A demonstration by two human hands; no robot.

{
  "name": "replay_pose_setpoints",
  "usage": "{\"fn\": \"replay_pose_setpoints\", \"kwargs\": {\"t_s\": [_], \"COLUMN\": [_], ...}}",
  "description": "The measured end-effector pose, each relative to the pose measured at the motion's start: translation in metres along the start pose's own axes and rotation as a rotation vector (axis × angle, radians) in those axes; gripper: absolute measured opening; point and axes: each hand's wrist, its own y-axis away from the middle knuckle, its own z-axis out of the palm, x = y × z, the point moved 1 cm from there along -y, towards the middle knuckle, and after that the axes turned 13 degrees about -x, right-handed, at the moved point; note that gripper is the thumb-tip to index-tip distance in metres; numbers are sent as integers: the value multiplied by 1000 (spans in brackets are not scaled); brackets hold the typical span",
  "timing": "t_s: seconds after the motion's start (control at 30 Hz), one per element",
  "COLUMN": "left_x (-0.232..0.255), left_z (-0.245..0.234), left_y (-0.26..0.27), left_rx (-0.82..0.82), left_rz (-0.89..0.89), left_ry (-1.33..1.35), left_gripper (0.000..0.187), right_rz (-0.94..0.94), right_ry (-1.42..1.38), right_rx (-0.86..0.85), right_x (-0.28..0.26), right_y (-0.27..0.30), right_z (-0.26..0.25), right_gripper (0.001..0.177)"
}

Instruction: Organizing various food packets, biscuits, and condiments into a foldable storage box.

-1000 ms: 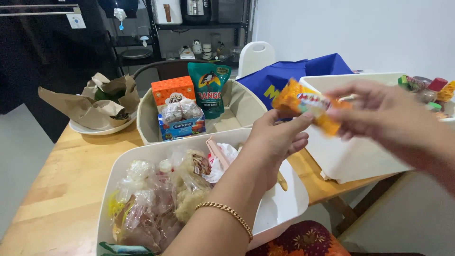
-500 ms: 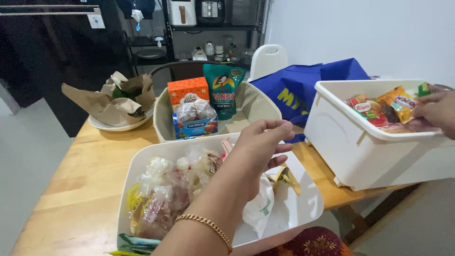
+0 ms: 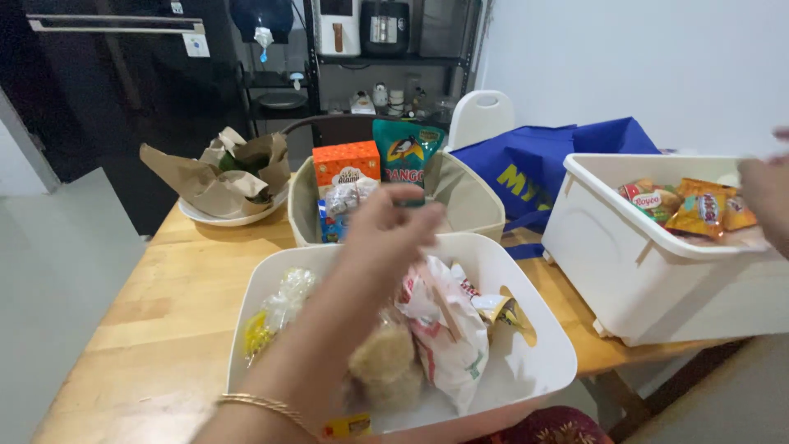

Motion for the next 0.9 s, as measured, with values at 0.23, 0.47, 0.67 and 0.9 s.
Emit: {"fn": "replay_pose_setpoints", "kwargs": {"t_s": [0.23, 0.47, 0.67, 0.9], "left_x": [3, -32, -43, -51], "left_z": [-88, -121, -120, -121], "left_y": [14, 30, 45, 48], "left_rx": [444, 442, 478, 482], "left_rz": [398, -114, -142, -125], "left_ry": [-655, -749, -841, -873], "left_gripper": [34, 48, 60, 60], "right_rz": [-314, -400, -370, -378], "right_ry": [-125, -176, -101, -97], "right_rx": [-146, -900, -1224, -1440], "right_x": [-186, -291, -308, -289], "right_y": [46, 80, 89, 79], "right_z": [89, 218, 300, 382], "right_gripper": [24, 31, 35, 45]}}
